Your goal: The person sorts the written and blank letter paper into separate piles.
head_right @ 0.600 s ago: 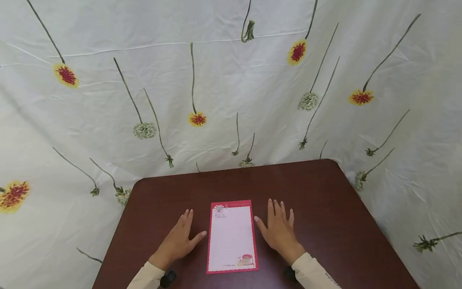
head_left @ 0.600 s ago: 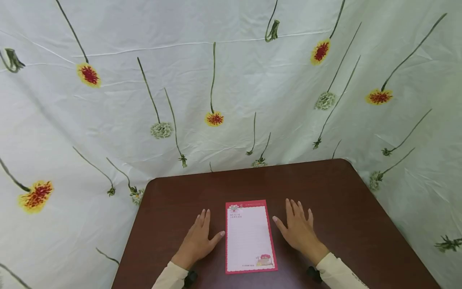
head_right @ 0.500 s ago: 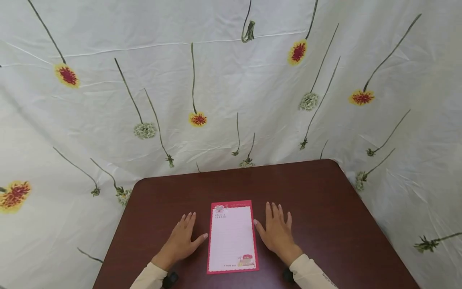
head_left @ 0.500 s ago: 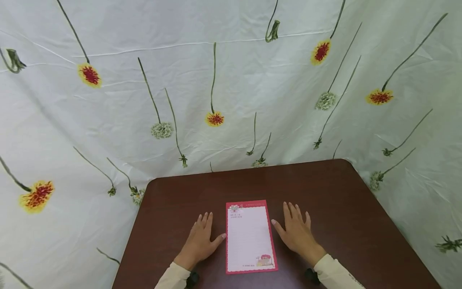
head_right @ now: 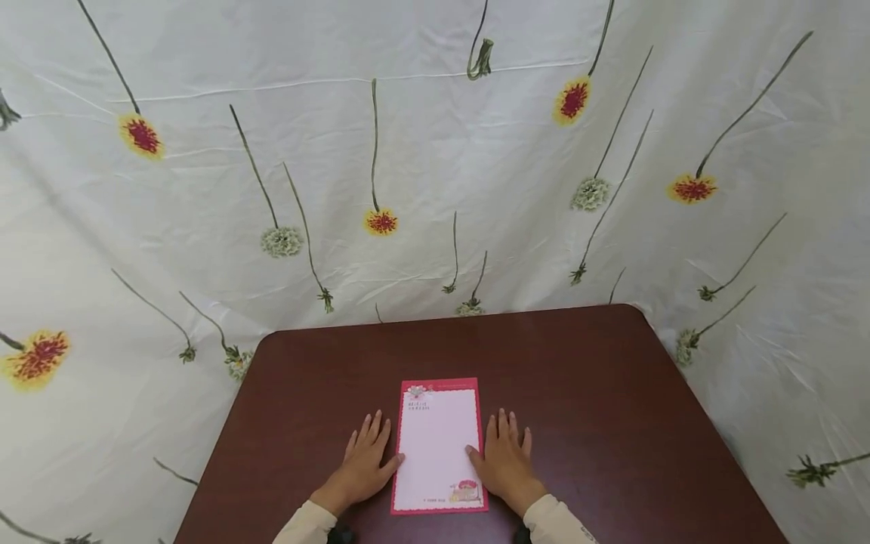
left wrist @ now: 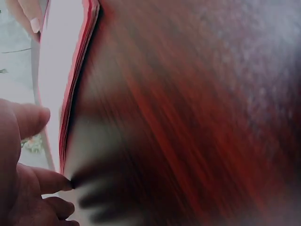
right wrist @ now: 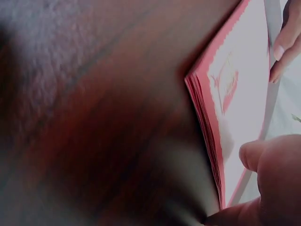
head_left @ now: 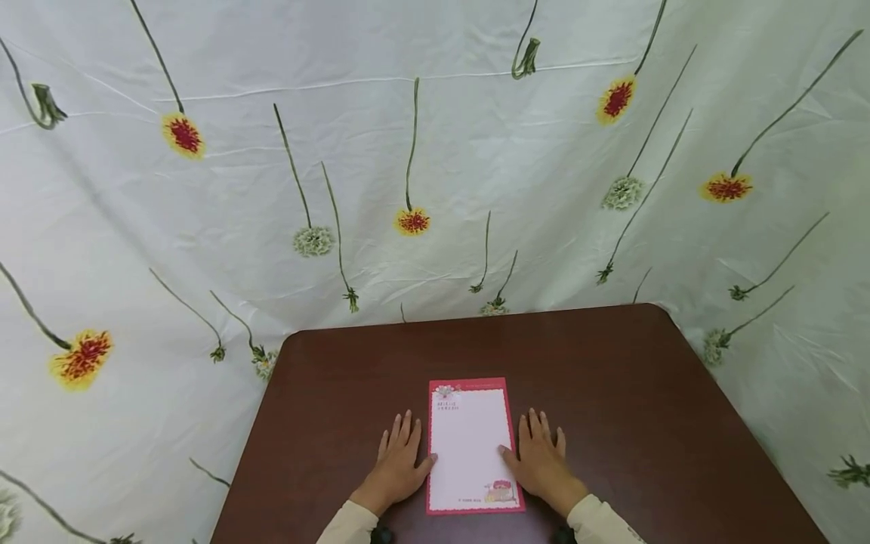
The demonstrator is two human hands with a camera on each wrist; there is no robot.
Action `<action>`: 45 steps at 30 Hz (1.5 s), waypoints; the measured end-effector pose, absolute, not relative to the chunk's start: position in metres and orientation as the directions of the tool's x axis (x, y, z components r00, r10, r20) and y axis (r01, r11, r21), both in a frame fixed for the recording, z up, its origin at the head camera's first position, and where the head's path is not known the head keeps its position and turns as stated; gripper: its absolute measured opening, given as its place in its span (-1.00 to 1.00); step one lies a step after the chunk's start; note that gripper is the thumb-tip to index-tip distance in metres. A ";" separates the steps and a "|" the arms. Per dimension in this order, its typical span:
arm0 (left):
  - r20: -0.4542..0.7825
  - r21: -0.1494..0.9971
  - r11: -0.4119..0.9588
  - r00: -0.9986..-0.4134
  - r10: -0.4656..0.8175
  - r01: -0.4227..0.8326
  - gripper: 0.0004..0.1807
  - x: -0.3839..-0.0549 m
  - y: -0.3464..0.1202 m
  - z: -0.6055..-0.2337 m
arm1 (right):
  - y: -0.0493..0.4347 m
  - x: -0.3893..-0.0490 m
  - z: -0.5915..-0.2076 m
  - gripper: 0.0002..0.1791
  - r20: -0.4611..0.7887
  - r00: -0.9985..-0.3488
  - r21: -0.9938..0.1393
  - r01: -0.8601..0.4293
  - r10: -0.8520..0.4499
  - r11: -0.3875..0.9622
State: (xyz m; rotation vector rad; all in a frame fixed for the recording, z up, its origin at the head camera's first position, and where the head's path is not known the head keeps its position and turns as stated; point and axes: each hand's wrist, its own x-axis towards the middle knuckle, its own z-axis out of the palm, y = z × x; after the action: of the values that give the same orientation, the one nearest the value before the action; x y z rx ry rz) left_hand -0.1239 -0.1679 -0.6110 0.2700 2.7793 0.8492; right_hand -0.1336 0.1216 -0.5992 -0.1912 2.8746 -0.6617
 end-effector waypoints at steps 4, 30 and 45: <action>-0.161 0.578 0.809 -0.957 0.243 0.108 -0.20 -0.122 -0.165 -0.611 | 0.116 -0.130 -0.601 -0.10 -0.122 -0.980 -0.436 -0.088 -0.155 0.896; -0.100 0.583 0.797 -0.959 0.264 0.158 -0.29 -0.120 -0.151 -0.607 | 0.104 -0.131 -0.601 -0.24 -0.049 -0.988 -0.473 -0.108 -0.148 0.875; 0.134 0.616 0.767 -0.984 0.121 0.179 -0.62 -0.127 -0.146 -0.604 | 0.097 -0.148 -0.589 -0.90 0.270 -0.962 -0.525 -0.173 -0.029 0.833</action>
State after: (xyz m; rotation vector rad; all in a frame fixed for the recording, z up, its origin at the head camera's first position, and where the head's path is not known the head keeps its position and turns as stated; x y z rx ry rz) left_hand -0.1275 -0.1465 -0.6036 0.2578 3.0343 1.0715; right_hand -0.1477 0.0973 -0.5888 -0.1819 3.2486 -0.9708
